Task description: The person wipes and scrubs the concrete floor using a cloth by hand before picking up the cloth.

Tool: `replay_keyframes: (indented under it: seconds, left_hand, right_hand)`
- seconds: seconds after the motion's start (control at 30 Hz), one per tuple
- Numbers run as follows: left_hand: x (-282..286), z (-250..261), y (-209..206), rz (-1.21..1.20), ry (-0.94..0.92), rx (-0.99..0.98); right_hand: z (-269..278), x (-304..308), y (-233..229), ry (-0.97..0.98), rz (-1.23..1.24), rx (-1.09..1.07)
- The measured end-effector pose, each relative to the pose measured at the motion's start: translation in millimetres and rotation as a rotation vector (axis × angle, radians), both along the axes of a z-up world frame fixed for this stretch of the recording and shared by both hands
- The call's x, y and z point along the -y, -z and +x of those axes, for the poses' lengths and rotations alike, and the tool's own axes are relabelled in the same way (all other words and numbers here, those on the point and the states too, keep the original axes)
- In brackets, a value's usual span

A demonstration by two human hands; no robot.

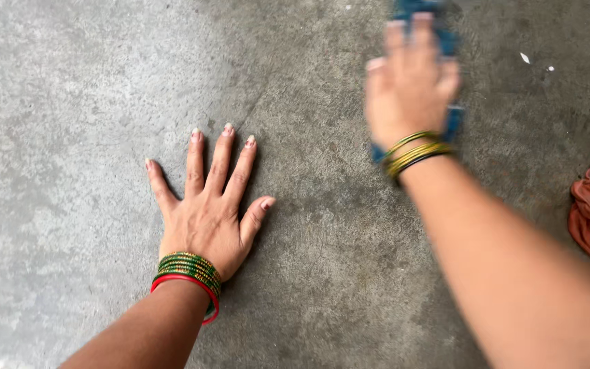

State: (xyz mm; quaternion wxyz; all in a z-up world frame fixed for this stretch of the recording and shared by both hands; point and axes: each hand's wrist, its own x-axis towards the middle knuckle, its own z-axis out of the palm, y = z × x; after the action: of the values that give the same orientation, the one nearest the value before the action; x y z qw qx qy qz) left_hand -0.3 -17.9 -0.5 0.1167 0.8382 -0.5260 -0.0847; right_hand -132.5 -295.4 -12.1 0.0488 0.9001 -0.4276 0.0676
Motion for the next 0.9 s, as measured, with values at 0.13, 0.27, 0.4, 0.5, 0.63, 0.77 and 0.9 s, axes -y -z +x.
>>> replay_keyframes:
  seconds: [0.13, 0.27, 0.4, 0.5, 0.63, 0.77, 0.9]
  left_hand:
    - [0, -1, -4, 0.017, -0.004, -0.008]
    - [3, 1, -9, 0.025, -0.013, -0.036]
    - [2, 0, -4, 0.033, -0.012, -0.037]
    - [-1, -2, -5, 0.016, -0.014, -0.052]
    - [2, 1, -5, -0.025, -0.008, -0.079]
    - [1, 0, -5, -0.044, -0.018, -0.097]
    - [5, 4, -7, -0.082, -0.025, -0.087]
  right_hand:
    - [33, -88, -8, -0.348, -0.023, -0.046]
    - [1, -79, -24, -0.560, 0.049, -0.117]
    - [-90, 16, -13, -0.163, -0.070, -0.092]
    - [-172, 94, 4, 0.112, -0.047, 0.067]
    - [-192, 189, 80, 0.350, -0.778, -0.321]
    - [-49, 187, 97, -0.010, 0.362, 0.491]
    - [130, -10, 65, -0.377, -0.004, -0.018]
